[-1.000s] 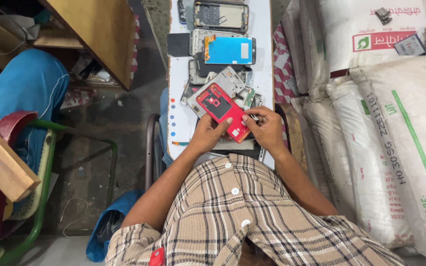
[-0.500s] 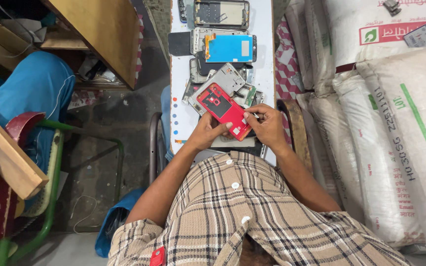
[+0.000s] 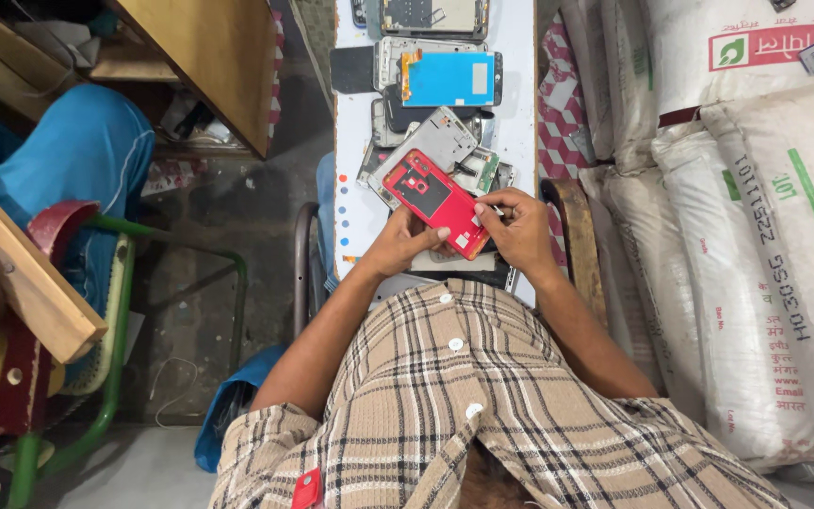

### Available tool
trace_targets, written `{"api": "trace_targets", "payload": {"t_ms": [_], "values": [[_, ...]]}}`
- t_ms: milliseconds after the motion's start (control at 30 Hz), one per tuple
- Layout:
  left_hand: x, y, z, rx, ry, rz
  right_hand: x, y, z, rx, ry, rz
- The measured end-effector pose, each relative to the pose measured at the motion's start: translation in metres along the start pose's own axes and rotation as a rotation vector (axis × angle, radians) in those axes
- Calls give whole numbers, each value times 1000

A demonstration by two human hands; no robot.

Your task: The person disassembles and reassembles several mobile phone units, handling internal components and back covers. They remove a back cover from a silver phone, set it aside, and later handle a red phone back cover, peeling off a protective film. The work is performed by hand on a cluttered table with multiple phone parts.

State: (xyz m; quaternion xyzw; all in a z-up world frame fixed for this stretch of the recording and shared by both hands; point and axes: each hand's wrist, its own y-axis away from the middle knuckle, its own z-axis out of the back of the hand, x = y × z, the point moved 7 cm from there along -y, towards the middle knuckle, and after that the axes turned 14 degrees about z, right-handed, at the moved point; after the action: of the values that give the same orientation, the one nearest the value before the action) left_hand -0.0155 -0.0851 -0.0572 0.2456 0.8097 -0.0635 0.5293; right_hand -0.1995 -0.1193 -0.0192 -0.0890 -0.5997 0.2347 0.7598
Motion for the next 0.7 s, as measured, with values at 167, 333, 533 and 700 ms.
{"api": "trace_targets", "payload": {"t_ms": [167,333,533,700], "values": [[0,3,1,-18,-69,-20,7,-3,2,0,37,12],[17,-1,0,9,-36,-39,2,0,3,-8,-33,11],[17,-8,8,-14,-165,-58,-16,1,-1,52,-13,53],[23,-7,-1,42,-128,-208,-40,21,12,14,-12,46]]}}
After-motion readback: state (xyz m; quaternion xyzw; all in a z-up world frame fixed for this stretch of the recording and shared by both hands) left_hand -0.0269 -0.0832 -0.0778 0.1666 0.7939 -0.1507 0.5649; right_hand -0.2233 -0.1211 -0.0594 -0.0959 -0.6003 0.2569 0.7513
